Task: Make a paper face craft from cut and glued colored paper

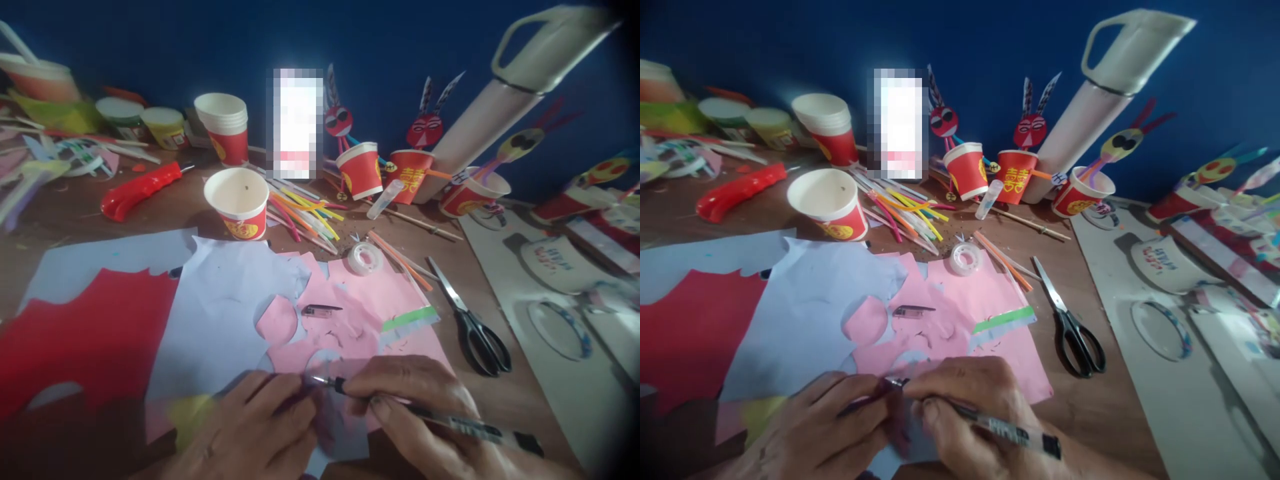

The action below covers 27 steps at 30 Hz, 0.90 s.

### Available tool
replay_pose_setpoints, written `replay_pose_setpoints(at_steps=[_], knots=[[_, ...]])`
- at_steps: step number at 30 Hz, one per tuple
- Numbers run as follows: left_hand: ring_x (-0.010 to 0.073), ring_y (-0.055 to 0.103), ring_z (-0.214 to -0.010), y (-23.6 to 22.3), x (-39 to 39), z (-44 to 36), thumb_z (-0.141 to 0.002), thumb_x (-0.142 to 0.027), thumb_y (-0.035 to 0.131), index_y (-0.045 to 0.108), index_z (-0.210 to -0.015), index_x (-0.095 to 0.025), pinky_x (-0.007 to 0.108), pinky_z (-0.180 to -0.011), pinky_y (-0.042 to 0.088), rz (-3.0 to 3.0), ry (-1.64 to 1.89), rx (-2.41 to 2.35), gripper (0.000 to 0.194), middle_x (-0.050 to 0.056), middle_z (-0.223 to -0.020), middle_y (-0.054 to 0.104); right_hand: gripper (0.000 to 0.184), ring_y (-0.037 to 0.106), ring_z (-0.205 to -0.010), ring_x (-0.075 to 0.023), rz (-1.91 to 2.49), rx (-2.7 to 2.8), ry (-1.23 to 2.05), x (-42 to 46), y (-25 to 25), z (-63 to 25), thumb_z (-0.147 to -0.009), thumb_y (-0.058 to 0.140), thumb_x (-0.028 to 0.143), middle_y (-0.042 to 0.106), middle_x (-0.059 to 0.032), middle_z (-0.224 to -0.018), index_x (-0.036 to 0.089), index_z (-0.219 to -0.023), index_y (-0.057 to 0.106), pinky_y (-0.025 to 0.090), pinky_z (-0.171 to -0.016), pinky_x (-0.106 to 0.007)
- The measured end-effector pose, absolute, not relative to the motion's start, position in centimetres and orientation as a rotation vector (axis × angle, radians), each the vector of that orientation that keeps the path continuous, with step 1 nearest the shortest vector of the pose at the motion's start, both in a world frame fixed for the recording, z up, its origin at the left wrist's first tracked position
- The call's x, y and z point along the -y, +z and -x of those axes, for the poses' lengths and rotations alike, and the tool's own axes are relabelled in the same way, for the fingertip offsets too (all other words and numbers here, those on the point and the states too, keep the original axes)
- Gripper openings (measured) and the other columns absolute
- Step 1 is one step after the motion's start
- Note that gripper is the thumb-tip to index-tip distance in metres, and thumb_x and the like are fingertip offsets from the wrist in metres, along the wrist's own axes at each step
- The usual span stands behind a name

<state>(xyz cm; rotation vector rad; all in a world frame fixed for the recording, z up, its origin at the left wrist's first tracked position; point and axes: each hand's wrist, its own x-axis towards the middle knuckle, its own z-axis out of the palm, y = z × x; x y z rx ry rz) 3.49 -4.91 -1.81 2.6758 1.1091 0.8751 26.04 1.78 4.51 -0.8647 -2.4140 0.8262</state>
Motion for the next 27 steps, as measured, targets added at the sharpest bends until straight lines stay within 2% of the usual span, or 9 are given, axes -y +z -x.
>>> replay_pose_setpoints(at_steps=[2,5,9,13,15,19,24,27], knots=[[0.0181,0.062,-0.083,-2.0,4.9,-3.6,-0.094,-0.027,0.05,0.068,-0.091,-0.021,0.032,-0.071,0.045,-2.664,0.899,-1.13,0.019,-0.003,-0.092,0.074,0.022,0.072,-0.058,-0.0148,0.952,2.278,0.941,-1.8,3.5,-25.4,-0.084,0.048,0.013,0.076,-0.0009,-0.07,0.019,-0.092,0.067,0.059,-0.054,-0.018],[0.0168,0.06,-0.084,-2.4,4.8,-3.8,-0.091,-0.021,0.051,0.067,-0.088,-0.022,0.033,-0.071,0.043,-2.673,0.909,-1.155,0.017,-0.005,-0.092,0.073,0.015,0.07,-0.051,-0.0153,1.067,2.172,0.949,-1.7,1.7,-25.6,-0.082,0.052,0.015,0.074,-0.0003,-0.066,0.02,-0.087,0.066,0.054,-0.043,-0.018],[0.0172,0.057,-0.099,-2.6,4.7,-3.8,-0.092,-0.02,0.049,0.067,-0.086,-0.023,0.034,-0.077,0.04,-2.698,0.934,-1.173,0.019,-0.007,-0.099,0.072,0.007,0.068,-0.05,-0.0147,1.187,2.203,0.885,-1.4,0.3,-26.4,-0.081,0.062,0.019,0.073,0.0025,-0.065,0.024,-0.085,0.063,0.054,-0.044,-0.02],[0.0176,0.056,-0.103,-2.6,4.5,-3.9,-0.089,-0.026,0.059,0.068,-0.084,-0.025,0.033,-0.081,0.039,-2.714,0.943,-1.168,0.011,-0.007,-0.099,0.072,0.008,0.068,-0.049,-0.0141,1.184,2.189,0.842,-1.2,0.6,-26.2,-0.082,0.063,0.018,0.07,0.0046,-0.063,0.024,-0.087,0.059,0.055,-0.046,-0.02],[0.0174,0.057,-0.104,-2.6,4.3,-4.0,-0.086,-0.025,0.061,0.069,-0.083,-0.024,0.033,-0.082,0.039,-2.707,0.962,-1.172,0.008,-0.007,-0.098,0.072,0.01,0.069,-0.051,-0.0141,1.167,2.198,0.837,-1.1,0.8,-25.9,-0.083,0.063,0.019,0.07,0.0056,-0.064,0.025,-0.088,0.057,0.055,-0.047,-0.019],[0.0173,0.057,-0.101,-2.5,4.1,-4.1,-0.089,-0.026,0.056,0.068,-0.079,-0.024,0.033,-0.08,0.038,-2.653,1.023,-1.199,0.016,-0.006,-0.094,0.072,0.009,0.071,-0.057,-0.016,1.148,2.193,0.832,-0.8,0.9,-25.7,-0.087,0.059,0.019,0.071,0.0046,-0.068,0.026,-0.09,0.055,0.056,-0.047,-0.02],[0.0176,0.057,-0.099,-2.1,4.2,-3.9,-0.085,-0.027,0.064,0.069,-0.083,-0.024,0.034,-0.078,0.038,-2.687,0.909,-1.146,0.007,-0.007,-0.096,0.072,0.01,0.071,-0.056,-0.0172,1.128,2.259,0.776,-0.8,0.8,-25.9,-0.087,0.059,0.019,0.07,0.0037,-0.067,0.025,-0.092,0.054,0.054,-0.043,-0.021],[0.0182,0.057,-0.098,-2.3,4.3,-3.9,-0.086,-0.029,0.061,0.069,-0.082,-0.022,0.036,-0.079,0.038,-2.652,0.973,-1.164,0.011,-0.006,-0.097,0.072,0.009,0.071,-0.055,-0.0163,1.128,2.261,0.763,-0.9,0.6,-25.7,-0.088,0.058,0.02,0.069,0.0049,-0.066,0.026,-0.092,0.053,0.054,-0.042,-0.02]])
